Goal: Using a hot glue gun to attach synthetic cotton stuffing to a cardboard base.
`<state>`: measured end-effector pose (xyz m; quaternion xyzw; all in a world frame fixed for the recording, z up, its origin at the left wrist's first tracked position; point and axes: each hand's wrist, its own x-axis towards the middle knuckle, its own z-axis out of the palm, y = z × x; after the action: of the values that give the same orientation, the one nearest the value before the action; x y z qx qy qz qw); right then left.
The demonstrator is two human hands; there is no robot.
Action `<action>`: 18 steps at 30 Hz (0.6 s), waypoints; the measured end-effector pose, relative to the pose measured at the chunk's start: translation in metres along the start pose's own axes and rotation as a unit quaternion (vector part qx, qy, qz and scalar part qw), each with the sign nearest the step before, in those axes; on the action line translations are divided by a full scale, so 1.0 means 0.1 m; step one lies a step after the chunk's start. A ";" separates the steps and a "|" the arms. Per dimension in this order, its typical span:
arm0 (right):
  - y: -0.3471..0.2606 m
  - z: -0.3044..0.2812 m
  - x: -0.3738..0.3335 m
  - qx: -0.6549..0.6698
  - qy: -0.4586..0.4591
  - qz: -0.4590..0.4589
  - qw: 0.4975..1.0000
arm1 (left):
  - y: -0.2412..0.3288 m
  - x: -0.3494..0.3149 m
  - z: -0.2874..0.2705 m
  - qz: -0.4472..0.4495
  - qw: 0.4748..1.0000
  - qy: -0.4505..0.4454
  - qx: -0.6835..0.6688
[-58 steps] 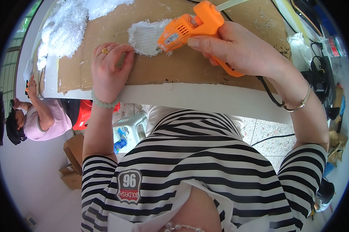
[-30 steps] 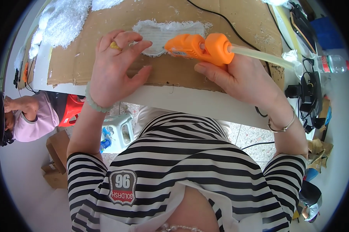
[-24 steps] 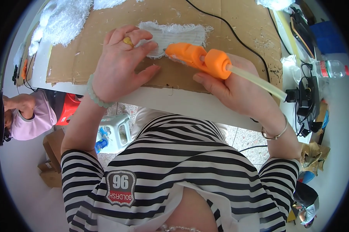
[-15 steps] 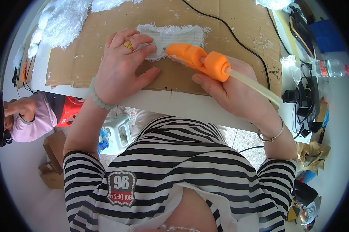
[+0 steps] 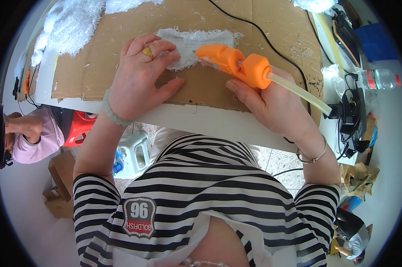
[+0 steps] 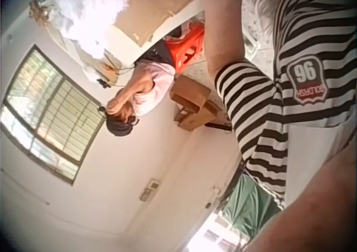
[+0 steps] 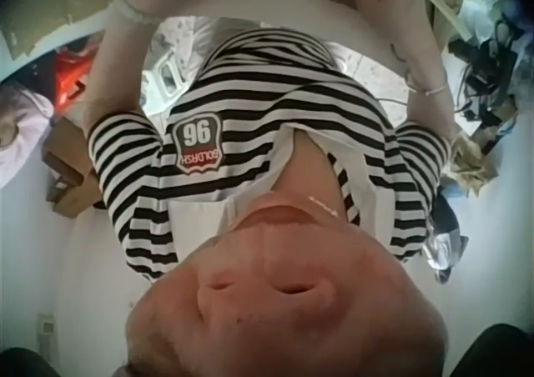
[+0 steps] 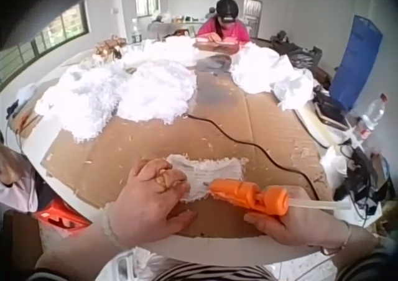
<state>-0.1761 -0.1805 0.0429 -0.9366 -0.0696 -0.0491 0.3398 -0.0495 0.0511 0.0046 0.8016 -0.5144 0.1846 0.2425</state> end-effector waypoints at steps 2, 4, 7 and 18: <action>0.01 -0.01 -0.02 0.020 -0.007 0.019 1.000 | -0.01 -0.01 -0.01 -0.002 1.000 0.000 0.004; 0.01 0.00 -0.04 0.084 0.037 0.066 0.994 | -0.03 -0.03 -0.01 -0.005 1.000 0.000 0.005; 0.02 -0.02 0.04 0.263 0.085 0.061 0.959 | -0.01 0.01 -0.05 -0.008 1.000 0.004 -0.008; 0.29 0.11 0.76 0.537 0.126 0.079 0.831 | 0.14 0.05 -0.04 0.004 0.999 0.016 0.040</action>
<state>-0.0957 -0.1886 0.0269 -0.5948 0.0331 -0.0943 0.7976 -0.0608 0.0449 0.0137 0.8055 -0.5061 0.2189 0.2172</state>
